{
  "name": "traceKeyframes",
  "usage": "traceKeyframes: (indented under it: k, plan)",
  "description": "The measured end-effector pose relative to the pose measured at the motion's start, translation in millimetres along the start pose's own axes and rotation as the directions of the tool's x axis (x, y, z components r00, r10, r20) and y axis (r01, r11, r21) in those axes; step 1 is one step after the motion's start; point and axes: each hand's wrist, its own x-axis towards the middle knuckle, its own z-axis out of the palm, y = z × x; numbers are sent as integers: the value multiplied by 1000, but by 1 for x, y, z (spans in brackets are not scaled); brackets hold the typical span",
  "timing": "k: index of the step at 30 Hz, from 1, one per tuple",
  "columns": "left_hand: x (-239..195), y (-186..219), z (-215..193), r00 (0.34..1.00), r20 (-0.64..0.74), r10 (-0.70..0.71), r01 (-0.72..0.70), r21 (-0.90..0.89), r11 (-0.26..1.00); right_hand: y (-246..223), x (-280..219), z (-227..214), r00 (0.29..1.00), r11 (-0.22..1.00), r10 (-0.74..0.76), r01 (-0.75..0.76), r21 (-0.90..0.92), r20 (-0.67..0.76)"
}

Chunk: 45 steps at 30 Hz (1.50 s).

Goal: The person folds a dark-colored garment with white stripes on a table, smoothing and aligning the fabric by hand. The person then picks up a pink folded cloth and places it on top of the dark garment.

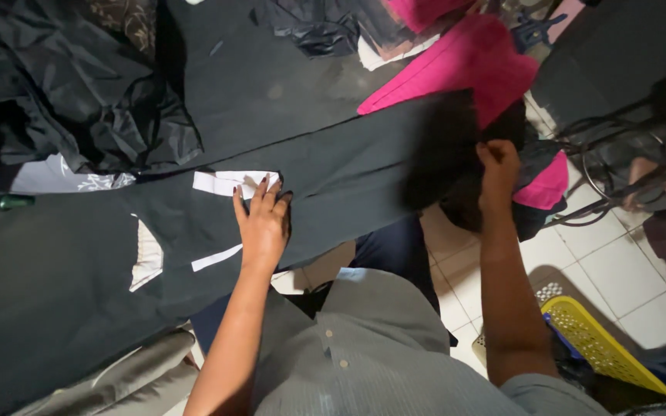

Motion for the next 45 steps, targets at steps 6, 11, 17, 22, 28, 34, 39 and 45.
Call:
traceKeyframes:
  k: [6,11,17,22,28,34,39,45]
  plan:
    - [5,-7,-5,999,24,-42,42,-14,999,26,17,-12,990,973,139,-142,179,29]
    - [0,-6,-7,998,61,-3,7,-71,997,20,7,-6,984,984,176,-176,-29,-11]
    - [10,-3,-23,974,195,-113,150,-187,971,39,11,1,995,997,40,-33,71,-93]
    - [33,9,-24,995,53,-80,91,-250,964,-17,-3,25,880,824,-447,336,-457,-159]
    - [70,19,52,996,81,-29,46,-220,975,-141,-55,132,653,457,-690,727,-512,312]
    - [71,47,81,904,401,-152,191,-60,980,-106,-72,160,724,428,-306,685,-589,619]
    - [68,45,76,889,430,-158,201,-57,978,-58,-31,109,881,414,-210,473,-778,424]
    - [67,46,77,902,405,-148,165,-7,986,-35,28,72,965,532,-223,241,-812,141]
